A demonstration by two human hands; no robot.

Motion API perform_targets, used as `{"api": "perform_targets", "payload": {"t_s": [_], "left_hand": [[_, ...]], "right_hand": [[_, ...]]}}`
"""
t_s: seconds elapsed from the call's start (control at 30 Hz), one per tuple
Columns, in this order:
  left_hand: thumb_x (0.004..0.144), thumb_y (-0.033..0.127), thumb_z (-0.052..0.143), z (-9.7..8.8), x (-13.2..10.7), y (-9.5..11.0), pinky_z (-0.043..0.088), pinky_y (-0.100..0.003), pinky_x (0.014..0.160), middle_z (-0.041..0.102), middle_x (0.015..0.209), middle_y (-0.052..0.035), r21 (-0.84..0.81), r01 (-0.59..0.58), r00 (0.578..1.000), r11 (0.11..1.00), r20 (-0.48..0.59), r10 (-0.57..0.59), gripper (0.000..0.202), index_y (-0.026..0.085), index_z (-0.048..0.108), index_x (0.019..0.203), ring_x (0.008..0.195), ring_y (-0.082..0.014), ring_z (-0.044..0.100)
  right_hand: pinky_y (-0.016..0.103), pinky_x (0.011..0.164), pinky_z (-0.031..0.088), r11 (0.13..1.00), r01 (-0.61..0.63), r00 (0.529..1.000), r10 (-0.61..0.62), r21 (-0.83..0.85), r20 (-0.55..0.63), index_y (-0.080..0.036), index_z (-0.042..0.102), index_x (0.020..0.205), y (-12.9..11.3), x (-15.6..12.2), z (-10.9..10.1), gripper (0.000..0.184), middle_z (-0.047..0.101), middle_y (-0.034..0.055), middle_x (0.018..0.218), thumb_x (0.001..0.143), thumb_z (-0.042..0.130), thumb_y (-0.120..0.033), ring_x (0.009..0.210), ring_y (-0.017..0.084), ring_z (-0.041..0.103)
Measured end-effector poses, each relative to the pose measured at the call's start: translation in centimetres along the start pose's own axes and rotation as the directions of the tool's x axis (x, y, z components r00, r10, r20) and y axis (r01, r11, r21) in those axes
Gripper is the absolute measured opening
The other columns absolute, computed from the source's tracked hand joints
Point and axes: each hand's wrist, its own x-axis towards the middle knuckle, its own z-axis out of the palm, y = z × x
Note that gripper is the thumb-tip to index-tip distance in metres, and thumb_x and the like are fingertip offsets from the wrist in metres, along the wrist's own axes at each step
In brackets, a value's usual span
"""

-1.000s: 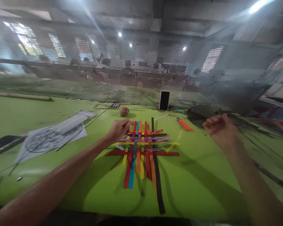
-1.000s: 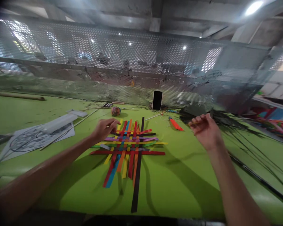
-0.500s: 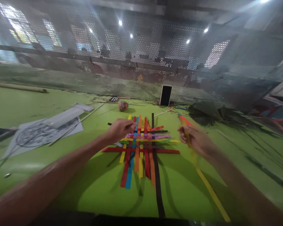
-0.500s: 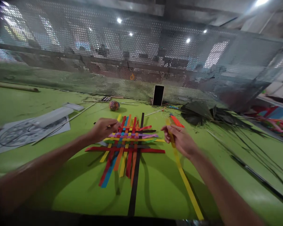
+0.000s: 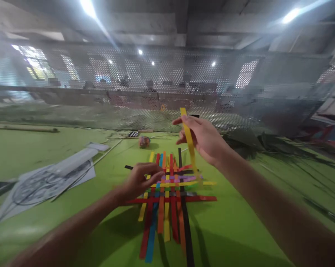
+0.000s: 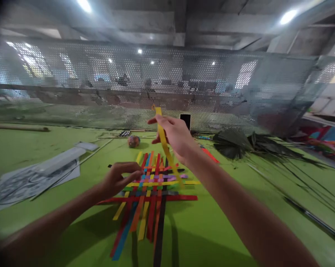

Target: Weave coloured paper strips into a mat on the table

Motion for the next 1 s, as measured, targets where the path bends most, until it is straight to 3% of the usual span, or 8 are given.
{"api": "perform_targets", "payload": {"t_s": [0.1, 0.17, 0.27, 0.4, 0.53, 0.73, 0.87, 1.0], "left_hand": [[0.098, 0.051, 0.070, 0.4, 0.1, 0.6, 0.057, -0.026, 0.071, 0.076, 0.095, -0.0084, -0.233, 0.058, 0.998, 0.971, -0.009, -0.062, 0.036, 0.015, 0.074, 0.103, 0.082, -0.0182, 0.071], [0.095, 0.055, 0.072, 0.4, 0.2, 0.7, 0.055, -0.025, 0.065, 0.073, 0.085, -0.0065, -0.348, 0.123, 0.991, 0.929, -0.004, -0.133, 0.040, 0.015, 0.073, 0.092, 0.074, -0.0165, 0.068], [0.095, 0.057, 0.072, 0.0, 0.5, 0.5, 0.052, -0.024, 0.060, 0.068, 0.070, -0.0035, -0.441, 0.190, 0.978, 0.877, 0.010, -0.207, 0.048, 0.014, 0.070, 0.074, 0.063, -0.0134, 0.062], [0.090, 0.057, 0.078, -0.1, 0.6, 0.5, 0.057, -0.027, 0.072, 0.074, 0.090, -0.0054, -0.522, 0.264, 0.963, 0.811, 0.101, -0.249, 0.042, 0.016, 0.075, 0.096, 0.078, -0.0156, 0.067], [0.090, 0.056, 0.079, 0.3, 0.4, 0.8, 0.057, -0.028, 0.073, 0.070, 0.080, -0.0034, -0.650, 0.415, 0.909, 0.637, 0.274, -0.313, 0.041, 0.015, 0.071, 0.086, 0.076, -0.0152, 0.067], [0.077, 0.053, 0.092, -0.4, 0.9, 0.8, 0.031, -0.016, 0.046, 0.042, 0.054, 0.0092, -0.804, 0.373, 0.915, 0.464, 0.236, -0.328, 0.055, 0.018, 0.050, 0.071, 0.046, -0.0041, 0.037], [0.081, 0.065, 0.084, -1.0, 1.1, 0.5, 0.019, -0.016, 0.041, 0.040, 0.053, 0.0099, -0.756, 0.436, 0.883, 0.489, 0.252, -0.397, 0.059, 0.018, 0.048, 0.071, 0.043, -0.0028, 0.024], [0.086, 0.063, 0.078, -1.6, 0.9, 0.2, 0.022, -0.017, 0.044, 0.052, 0.059, 0.0054, -0.580, 0.480, 0.877, 0.658, 0.319, -0.359, 0.054, 0.016, 0.057, 0.074, 0.047, -0.0036, 0.031]], "right_hand": [[0.031, 0.071, 0.054, 0.991, 0.126, 0.992, -0.126, -0.037, -0.001, -0.020, 0.079, 0.098, -0.1, 1.4, 2.4, 0.034, 0.056, 0.0002, 0.071, 0.103, 0.064, -0.050, 0.068, 0.013, 0.054], [0.028, 0.069, 0.051, 0.979, 0.192, 0.981, -0.192, -0.064, 0.013, -0.021, 0.080, 0.099, 0.5, 2.0, 3.1, 0.035, 0.057, -0.0001, 0.073, 0.101, 0.065, -0.052, 0.070, 0.012, 0.053], [0.026, 0.066, 0.048, 0.970, 0.229, 0.973, -0.231, -0.078, -0.013, -0.022, 0.080, 0.100, 1.6, 2.6, 2.8, 0.036, 0.059, 0.0000, 0.077, 0.100, 0.066, -0.056, 0.072, 0.012, 0.054], [0.026, 0.056, 0.042, 0.978, 0.205, 0.973, -0.207, -0.027, -0.105, -0.022, 0.078, 0.105, 2.4, 2.7, 1.1, 0.040, 0.063, 0.0004, 0.077, 0.098, 0.067, -0.060, 0.063, 0.010, 0.050], [0.026, 0.046, 0.033, 0.992, 0.112, 0.982, -0.118, 0.053, 0.149, -0.021, 0.074, 0.107, 2.1, 1.6, -1.0, 0.042, 0.067, -0.0004, 0.076, 0.096, 0.070, -0.061, 0.051, 0.008, 0.042], [0.023, 0.043, 0.028, 0.997, -0.038, 0.953, 0.018, 0.062, 0.302, -0.019, 0.068, 0.092, 3.7, -1.5, -3.8, 0.037, 0.048, -0.0077, 0.055, 0.096, 0.073, -0.056, 0.045, 0.007, 0.036], [0.023, 0.039, 0.024, 0.977, -0.208, 0.916, 0.208, -0.039, 0.344, -0.017, 0.069, 0.092, 6.8, -3.3, -4.7, 0.045, 0.052, -0.0052, 0.052, 0.098, 0.065, -0.061, 0.042, 0.008, 0.037], [0.022, 0.039, 0.029, 0.973, -0.230, 0.901, 0.208, 0.012, 0.380, -0.017, 0.069, 0.112, 7.7, -3.9, -6.3, 0.051, 0.055, -0.0062, 0.049, 0.104, 0.052, -0.065, 0.038, 0.009, 0.038]]}}
